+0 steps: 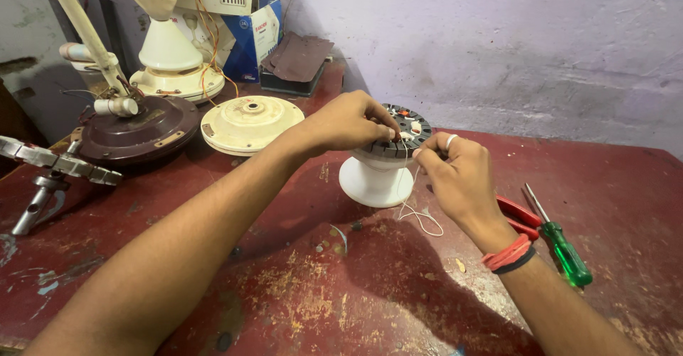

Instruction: The person uses a yellow-handled screwdriver to adjust copper windings on a ceiling fan motor stator. They then thread a white wire through the stator slots, pulling and arranging it by hand while occasionally using pliers to cut or adjust the wire.

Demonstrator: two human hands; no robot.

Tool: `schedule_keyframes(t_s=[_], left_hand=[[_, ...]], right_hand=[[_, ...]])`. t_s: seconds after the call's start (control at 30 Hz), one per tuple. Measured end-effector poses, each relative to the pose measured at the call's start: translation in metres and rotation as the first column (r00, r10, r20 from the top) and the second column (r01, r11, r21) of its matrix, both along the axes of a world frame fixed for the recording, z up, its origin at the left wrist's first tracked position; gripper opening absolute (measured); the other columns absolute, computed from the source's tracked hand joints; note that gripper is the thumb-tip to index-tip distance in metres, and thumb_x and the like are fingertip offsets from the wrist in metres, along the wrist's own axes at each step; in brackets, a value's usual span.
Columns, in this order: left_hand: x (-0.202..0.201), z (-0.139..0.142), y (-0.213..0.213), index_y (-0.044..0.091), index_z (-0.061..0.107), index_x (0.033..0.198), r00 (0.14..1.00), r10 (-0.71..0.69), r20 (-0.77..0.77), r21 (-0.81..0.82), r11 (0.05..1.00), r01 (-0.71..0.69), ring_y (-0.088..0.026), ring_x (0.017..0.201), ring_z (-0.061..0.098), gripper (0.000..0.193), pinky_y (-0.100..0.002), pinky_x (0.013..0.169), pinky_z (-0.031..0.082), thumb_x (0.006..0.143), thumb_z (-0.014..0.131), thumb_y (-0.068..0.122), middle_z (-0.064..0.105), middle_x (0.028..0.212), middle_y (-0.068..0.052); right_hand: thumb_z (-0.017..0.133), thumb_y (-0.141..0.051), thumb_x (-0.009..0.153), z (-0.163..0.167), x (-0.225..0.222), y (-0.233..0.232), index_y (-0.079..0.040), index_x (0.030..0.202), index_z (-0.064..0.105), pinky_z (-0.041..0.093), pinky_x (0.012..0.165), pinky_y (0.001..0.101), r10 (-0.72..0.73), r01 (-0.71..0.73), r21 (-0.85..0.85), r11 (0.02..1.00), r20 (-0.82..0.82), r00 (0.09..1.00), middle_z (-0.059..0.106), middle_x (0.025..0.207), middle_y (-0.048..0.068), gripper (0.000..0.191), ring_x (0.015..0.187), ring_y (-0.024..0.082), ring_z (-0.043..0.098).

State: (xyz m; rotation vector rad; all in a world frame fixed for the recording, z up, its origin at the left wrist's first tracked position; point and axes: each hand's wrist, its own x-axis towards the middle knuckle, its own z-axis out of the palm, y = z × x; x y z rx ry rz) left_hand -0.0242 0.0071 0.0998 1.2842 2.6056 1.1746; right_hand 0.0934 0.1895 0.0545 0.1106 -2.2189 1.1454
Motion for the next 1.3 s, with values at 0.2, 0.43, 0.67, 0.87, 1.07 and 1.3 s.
schedule_keyframes(t_s=[0.2,0.43,0.67,0.87,1.07,1.3], left_hand=[[-0.002,-0.002,0.001,0.012,0.083,0.101,1.000,0.004,-0.002,0.003,1.000,-0.004,-0.016,0.083,0.074,0.024,-0.030,0.080,0.056,0.083,0.070,0.019,0.081,0.091,-0.010],[0.000,-0.001,0.001,0.012,0.083,0.101,1.000,0.003,0.006,0.008,1.000,-0.003,-0.015,0.084,0.075,0.023,-0.029,0.081,0.056,0.083,0.070,0.019,0.081,0.092,-0.009],[0.002,0.000,0.001,0.013,0.083,0.102,1.000,0.018,0.007,-0.011,1.000,-0.018,-0.016,0.086,0.075,0.024,-0.030,0.083,0.056,0.083,0.070,0.019,0.081,0.094,-0.010],[-0.001,-0.003,0.001,0.013,0.083,0.101,0.999,0.022,-0.039,0.021,1.000,-0.021,-0.018,0.088,0.075,0.025,-0.031,0.085,0.055,0.084,0.066,0.019,0.081,0.095,-0.011],[-0.001,-0.006,0.007,0.016,0.082,0.104,0.984,0.124,-0.129,0.050,0.992,-0.118,-0.023,0.080,0.077,0.030,-0.034,0.079,0.058,0.080,0.064,0.020,0.079,0.091,-0.015],[0.006,-0.007,0.006,0.018,0.082,0.103,0.958,0.167,-0.233,0.075,0.985,-0.154,-0.026,0.082,0.077,0.030,-0.036,0.079,0.058,0.079,0.064,0.023,0.078,0.093,-0.012]], right_hand=[[0.065,-0.014,0.091,0.001,-0.006,0.003,0.000,0.082,0.073,0.037,0.045,0.0251,0.012,-0.009,-0.050,0.999,0.047,0.999,0.062,0.061,-0.001,0.018,0.052,0.004,0.048],[0.066,-0.013,0.091,0.000,-0.004,0.005,0.000,0.083,0.073,0.034,0.045,0.0262,0.017,-0.016,-0.027,1.000,0.011,1.000,0.057,0.059,-0.001,0.018,0.052,0.004,0.044],[0.066,-0.015,0.091,0.000,-0.004,0.004,0.001,0.082,0.072,0.040,0.045,0.0259,0.002,0.001,-0.046,0.999,0.068,0.998,0.057,0.059,-0.002,0.019,0.052,0.004,0.047],[0.072,-0.018,0.091,0.001,-0.001,-0.002,0.000,0.087,0.075,0.041,0.047,0.0275,-0.051,0.054,0.097,0.994,-0.038,0.998,0.064,0.060,0.002,0.018,0.052,0.005,0.052],[0.077,-0.016,0.086,0.002,0.009,-0.007,-0.003,0.084,0.077,0.049,0.054,0.0321,-0.109,0.206,0.352,0.913,-0.276,0.955,0.069,0.068,0.008,0.014,0.056,0.015,0.064],[0.079,-0.015,0.085,0.001,0.011,-0.011,-0.006,0.083,0.076,0.050,0.061,0.0410,-0.094,0.308,0.463,0.831,-0.429,0.898,0.066,0.074,0.008,0.010,0.069,0.027,0.065]])
